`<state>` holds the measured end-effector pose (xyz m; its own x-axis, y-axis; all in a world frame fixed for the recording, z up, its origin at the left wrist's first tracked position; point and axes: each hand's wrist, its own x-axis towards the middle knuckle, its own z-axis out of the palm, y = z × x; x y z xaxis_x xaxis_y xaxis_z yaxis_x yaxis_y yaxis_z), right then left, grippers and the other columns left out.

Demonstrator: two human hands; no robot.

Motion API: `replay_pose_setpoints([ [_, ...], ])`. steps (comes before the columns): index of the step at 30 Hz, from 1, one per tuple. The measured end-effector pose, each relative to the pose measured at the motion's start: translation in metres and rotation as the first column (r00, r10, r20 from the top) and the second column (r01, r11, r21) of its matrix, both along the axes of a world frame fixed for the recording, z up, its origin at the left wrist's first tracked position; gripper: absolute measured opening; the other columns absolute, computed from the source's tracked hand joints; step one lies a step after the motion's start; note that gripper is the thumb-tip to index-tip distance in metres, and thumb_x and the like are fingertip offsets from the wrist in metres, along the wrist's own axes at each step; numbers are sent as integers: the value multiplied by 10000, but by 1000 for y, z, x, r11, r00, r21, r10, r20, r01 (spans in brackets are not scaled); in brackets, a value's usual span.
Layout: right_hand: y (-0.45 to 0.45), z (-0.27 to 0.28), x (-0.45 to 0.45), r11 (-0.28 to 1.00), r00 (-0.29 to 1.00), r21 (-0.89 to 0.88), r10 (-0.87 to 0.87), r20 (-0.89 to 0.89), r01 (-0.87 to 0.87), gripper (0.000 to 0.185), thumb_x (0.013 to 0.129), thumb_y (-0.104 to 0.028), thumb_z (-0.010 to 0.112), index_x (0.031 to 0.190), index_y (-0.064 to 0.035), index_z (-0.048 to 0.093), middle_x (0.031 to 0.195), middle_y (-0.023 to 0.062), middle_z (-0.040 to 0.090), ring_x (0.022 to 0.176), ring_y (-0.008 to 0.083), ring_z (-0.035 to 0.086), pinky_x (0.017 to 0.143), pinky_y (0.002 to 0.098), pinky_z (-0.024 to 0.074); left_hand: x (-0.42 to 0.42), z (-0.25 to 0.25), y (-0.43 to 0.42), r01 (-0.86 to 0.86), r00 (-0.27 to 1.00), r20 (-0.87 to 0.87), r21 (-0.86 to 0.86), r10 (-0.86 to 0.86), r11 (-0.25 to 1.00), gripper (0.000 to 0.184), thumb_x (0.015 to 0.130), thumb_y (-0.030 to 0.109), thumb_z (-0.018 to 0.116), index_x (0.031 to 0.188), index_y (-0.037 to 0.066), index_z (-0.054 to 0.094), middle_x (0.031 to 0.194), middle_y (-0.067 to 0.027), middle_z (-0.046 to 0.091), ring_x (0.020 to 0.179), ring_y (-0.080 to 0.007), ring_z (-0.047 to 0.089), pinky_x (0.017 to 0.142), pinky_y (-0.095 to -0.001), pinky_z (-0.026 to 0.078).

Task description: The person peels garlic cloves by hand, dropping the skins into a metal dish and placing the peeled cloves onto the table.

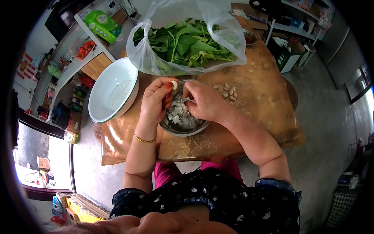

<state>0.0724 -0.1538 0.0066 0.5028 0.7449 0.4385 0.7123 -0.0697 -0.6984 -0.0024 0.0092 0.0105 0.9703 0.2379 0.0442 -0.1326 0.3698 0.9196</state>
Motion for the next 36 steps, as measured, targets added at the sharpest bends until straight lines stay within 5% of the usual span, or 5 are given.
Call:
replay_pose_setpoints([
  [8,5,-16,12,998,991,66,-1,137,-8,126,814,5,539,923,-29,486,803,96,514,705,195,528,638,299,421,0,-2,1,20,1000,-11,38,-19,999,110,889,96,571,964,29,615,692,58,524,509,-4,369,430,-155,275],
  [11,5,-15,6,985,920,159,117,-374,-61,147,858,6,483,992,-45,449,809,43,506,697,106,493,617,253,408,2,-3,-1,-26,1000,3,158,26,987,119,875,59,575,979,20,619,670,66,509,531,-2,381,461,-155,291],
  [17,4,-12,11,917,537,396,352,-766,-36,209,836,50,485,1014,-41,426,884,29,508,737,87,498,626,230,425,5,-19,-5,-71,989,151,491,-5,868,154,844,-30,571,988,2,615,651,74,458,594,-11,380,534,-159,325],
  [28,6,-9,4,936,880,351,165,-446,3,190,846,49,490,1018,-31,501,949,43,520,782,99,520,707,224,441,2,-12,-4,-23,996,-64,413,54,911,77,897,79,521,914,11,553,635,49,444,521,-25,374,453,-180,296],
  [36,7,-9,8,935,997,347,71,21,-74,213,775,84,516,966,-6,490,938,108,512,830,195,527,755,274,436,0,-5,-8,228,937,-200,-269,-286,936,153,923,187,485,862,54,529,639,1,427,463,-65,322,391,-191,218],
])
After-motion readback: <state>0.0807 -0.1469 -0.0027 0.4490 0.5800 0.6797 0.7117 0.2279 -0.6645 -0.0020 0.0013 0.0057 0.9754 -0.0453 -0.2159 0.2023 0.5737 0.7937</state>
